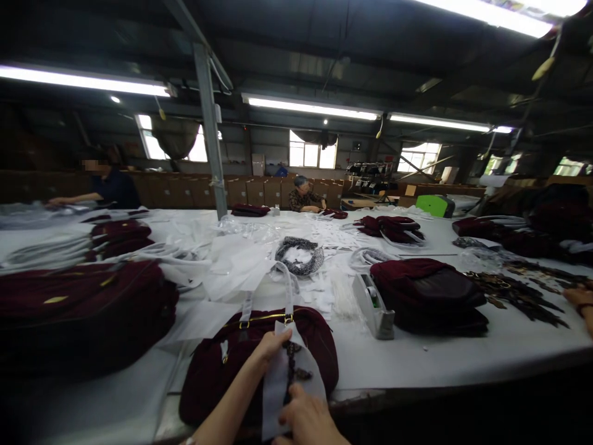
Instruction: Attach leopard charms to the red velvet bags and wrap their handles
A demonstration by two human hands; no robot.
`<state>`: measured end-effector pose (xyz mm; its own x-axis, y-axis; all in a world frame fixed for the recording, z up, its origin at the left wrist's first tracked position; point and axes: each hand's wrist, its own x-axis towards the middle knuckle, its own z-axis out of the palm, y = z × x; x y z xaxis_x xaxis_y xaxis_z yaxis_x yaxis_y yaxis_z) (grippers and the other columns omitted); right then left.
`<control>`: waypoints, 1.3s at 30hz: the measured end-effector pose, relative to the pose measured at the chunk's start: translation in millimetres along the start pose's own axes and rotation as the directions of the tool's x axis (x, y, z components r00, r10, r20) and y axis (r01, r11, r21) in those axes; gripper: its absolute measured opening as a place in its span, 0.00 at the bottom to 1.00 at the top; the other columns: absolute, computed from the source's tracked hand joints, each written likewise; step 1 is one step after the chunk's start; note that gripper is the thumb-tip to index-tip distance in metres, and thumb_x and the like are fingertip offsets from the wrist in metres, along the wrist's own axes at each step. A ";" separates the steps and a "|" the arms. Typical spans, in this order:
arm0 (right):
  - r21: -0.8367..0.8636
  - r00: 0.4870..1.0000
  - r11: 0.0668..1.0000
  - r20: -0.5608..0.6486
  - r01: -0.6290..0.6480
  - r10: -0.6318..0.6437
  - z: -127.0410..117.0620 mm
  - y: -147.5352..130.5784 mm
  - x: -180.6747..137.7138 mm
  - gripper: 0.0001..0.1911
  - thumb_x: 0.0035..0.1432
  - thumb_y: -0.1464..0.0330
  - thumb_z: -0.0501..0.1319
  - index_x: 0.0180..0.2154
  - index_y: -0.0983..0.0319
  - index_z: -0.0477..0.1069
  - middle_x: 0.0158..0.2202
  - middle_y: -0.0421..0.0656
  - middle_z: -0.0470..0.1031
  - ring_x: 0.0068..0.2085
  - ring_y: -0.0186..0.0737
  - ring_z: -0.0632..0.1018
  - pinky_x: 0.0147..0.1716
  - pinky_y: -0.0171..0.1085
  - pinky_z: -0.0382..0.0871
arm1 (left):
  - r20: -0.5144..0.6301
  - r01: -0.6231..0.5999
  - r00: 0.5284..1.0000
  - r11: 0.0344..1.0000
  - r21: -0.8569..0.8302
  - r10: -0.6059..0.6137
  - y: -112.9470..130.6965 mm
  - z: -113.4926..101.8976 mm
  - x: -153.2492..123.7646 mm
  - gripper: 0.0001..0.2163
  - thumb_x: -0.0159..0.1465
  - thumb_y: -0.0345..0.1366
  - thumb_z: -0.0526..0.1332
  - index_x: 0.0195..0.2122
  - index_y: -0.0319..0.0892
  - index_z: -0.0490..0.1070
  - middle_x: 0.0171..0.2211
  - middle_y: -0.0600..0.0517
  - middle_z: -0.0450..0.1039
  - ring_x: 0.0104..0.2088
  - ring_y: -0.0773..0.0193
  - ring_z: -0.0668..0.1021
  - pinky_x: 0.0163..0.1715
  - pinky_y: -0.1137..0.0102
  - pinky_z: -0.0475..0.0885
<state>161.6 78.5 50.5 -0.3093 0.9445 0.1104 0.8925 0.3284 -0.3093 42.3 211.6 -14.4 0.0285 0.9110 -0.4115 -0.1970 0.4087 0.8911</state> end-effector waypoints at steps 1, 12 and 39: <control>0.099 0.999 0.994 0.001 0.046 -0.047 -7.8 5.1 1.9 0.09 0.53 0.73 0.58 0.23 0.60 0.73 0.30 0.39 0.73 0.27 0.33 0.73 0.29 0.31 0.65 | 0.006 -0.008 1.000 1.000 -0.005 0.008 -0.6 -1.0 0.1 0.10 0.54 0.36 0.65 0.27 0.32 0.74 0.21 0.49 0.75 0.23 0.62 0.76 0.25 0.71 0.69; 0.206 0.988 0.978 -0.142 -0.025 0.056 16.5 61.8 68.8 0.12 0.58 0.73 0.51 0.31 0.64 0.73 0.29 0.43 0.68 0.32 0.37 0.72 0.35 0.32 0.61 | 0.075 -0.094 0.992 0.994 -0.049 0.098 -2.9 -4.4 -17.8 0.17 0.48 0.42 0.67 0.33 0.33 0.73 0.29 0.46 0.76 0.29 0.61 0.76 0.29 0.72 0.69; -0.167 0.994 0.980 -0.048 -0.106 0.100 17.3 15.9 69.2 0.21 0.54 0.83 0.47 0.38 0.62 0.73 0.38 0.49 0.72 0.35 0.44 0.76 0.32 0.36 0.65 | 0.075 -0.112 0.992 0.977 0.180 0.100 -0.8 1.3 -19.6 0.09 0.52 0.38 0.63 0.23 0.36 0.73 0.20 0.51 0.72 0.23 0.63 0.73 0.22 0.74 0.65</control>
<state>148.8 149.1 36.8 -0.2027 0.9713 0.1246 0.9625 0.2210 -0.1573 43.3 193.5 -6.8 0.0823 0.9489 -0.3048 -0.0194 0.3073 0.9514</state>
